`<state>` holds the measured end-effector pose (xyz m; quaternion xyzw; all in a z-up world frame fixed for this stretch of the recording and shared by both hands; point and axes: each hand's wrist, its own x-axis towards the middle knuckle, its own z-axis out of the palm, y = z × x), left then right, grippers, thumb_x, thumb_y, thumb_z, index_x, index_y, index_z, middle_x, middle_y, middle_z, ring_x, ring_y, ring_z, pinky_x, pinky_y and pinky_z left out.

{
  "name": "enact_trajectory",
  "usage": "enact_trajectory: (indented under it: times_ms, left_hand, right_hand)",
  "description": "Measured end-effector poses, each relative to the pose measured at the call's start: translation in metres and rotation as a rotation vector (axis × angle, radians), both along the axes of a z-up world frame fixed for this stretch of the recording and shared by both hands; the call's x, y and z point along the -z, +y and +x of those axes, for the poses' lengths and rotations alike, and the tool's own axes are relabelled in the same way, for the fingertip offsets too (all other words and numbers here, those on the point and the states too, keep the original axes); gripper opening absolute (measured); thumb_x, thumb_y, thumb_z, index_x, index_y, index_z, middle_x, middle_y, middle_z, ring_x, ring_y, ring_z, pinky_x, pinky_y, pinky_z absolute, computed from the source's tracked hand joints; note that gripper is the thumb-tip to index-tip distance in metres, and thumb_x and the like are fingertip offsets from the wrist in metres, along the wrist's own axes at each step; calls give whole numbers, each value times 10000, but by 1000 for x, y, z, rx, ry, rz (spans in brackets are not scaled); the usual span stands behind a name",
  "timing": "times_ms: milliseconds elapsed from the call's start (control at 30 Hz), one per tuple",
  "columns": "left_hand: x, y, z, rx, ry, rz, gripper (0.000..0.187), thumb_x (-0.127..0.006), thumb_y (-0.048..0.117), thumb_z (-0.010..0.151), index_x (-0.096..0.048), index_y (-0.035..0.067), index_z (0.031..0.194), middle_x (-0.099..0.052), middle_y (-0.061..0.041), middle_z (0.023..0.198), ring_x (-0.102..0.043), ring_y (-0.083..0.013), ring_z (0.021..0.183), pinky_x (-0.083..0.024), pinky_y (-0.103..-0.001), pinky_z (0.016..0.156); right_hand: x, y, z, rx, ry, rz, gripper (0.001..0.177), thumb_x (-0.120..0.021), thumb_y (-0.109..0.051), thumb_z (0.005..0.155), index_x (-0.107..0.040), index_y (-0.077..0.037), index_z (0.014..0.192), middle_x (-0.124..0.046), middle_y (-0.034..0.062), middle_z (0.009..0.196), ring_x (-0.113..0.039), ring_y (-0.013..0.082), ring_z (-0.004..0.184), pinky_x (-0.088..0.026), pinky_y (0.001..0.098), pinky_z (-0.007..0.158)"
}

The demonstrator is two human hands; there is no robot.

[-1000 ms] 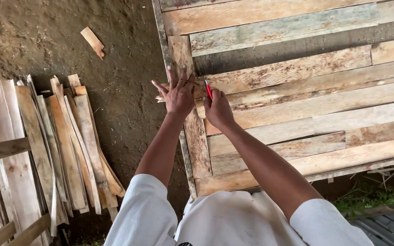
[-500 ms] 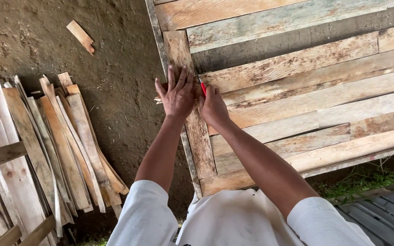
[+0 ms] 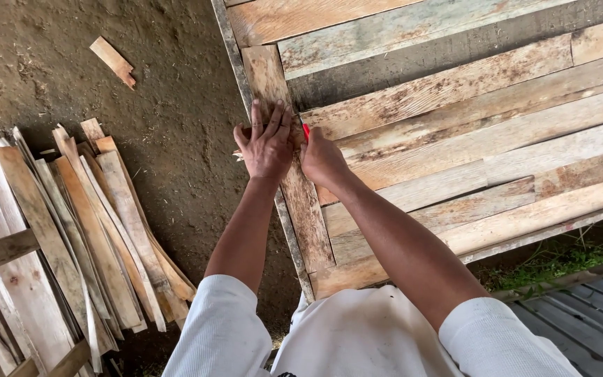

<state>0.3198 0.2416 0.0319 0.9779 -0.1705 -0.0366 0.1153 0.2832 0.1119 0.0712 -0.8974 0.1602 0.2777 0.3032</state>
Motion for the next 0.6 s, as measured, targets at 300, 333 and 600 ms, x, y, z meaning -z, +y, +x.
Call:
enact_trajectory:
  times_ms: [300,333,600]
  left_hand:
    - [12,-1,1,20,-28,-8,588,-509,310,961,-414,343,1540,-276,157,1678,-83,-272,1571,-194,-607,1067]
    - [15,-1,1,21,-26,-8,588,-509,310,961,-414,343,1540,-276,157,1678,-83,-272,1571,-194,-607,1067]
    - [27,-2,-1,4,-92,-38,461,-464,387,1039,-484,340,1497,-337,144,1654,-122,-289,1561,-211,-628,1040]
  right_hand:
    - [-26,12,2,39,75,29,337,-376,-269,1033,-426,-35,1271,-681,366,1133,-687,555,1057,-561,641,880]
    - [-23,11,0,40,76,29,337,-376,-269,1033,-426,-35,1271,-681,366,1133,-687,555,1057,-561,641,880]
    - [-35,10,-13,85,144,67,378,-397,-276,1023,-408,-34,1312,-667,372,1159,-675,566,1065,-557,658,862]
